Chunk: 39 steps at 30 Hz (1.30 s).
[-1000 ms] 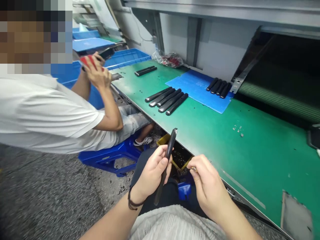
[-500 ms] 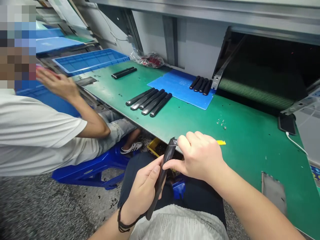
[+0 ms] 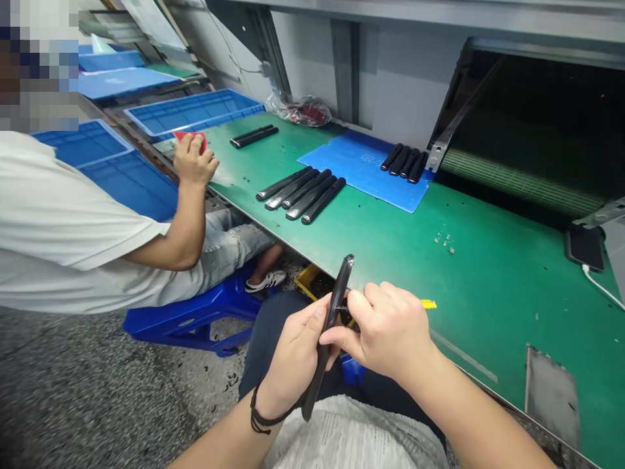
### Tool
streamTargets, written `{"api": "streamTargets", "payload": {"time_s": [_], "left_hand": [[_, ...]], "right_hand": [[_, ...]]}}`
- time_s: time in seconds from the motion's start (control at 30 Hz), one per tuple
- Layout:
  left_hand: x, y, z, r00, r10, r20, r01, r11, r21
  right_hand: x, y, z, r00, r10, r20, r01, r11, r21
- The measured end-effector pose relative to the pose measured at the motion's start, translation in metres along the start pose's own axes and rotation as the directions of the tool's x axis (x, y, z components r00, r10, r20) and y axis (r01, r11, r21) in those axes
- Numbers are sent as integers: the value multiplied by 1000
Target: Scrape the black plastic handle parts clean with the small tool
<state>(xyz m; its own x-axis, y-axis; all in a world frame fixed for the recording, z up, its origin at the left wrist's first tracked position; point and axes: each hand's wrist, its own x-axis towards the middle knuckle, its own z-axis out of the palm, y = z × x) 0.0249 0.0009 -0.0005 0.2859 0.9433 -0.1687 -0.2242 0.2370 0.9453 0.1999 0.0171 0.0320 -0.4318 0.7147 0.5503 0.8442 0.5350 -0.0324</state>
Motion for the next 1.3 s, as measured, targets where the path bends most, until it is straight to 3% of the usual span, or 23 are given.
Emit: {"api": "streamTargets", "payload": {"time_s": [0.13,0.37,0.6,0.8,1.1,1.3], "left_hand": [[5,2,1,997,40,-65,-41,999,-9],[11,11,2,997,42,-62,-47,995,-88],[13,14,3,995,63,-72,-70,993,-97],[17,12,5,995,38,-93,-55,981,-188],[25,21,2,973,-23,-230,-60,935,-350],[32,24,-3,927,-137,-349,-62,862,-503]], "right_hand": [[-4,-8,1,999,-14,32,13,999,46],[-11,-19,3,997,-61,55,56,994,92],[-19,-24,4,992,-123,18,122,992,29],[-25,-30,6,995,-95,43,92,994,68],[-37,-54,9,987,-106,122,80,977,199],[-41,-58,17,985,-156,74,151,987,59]]}}
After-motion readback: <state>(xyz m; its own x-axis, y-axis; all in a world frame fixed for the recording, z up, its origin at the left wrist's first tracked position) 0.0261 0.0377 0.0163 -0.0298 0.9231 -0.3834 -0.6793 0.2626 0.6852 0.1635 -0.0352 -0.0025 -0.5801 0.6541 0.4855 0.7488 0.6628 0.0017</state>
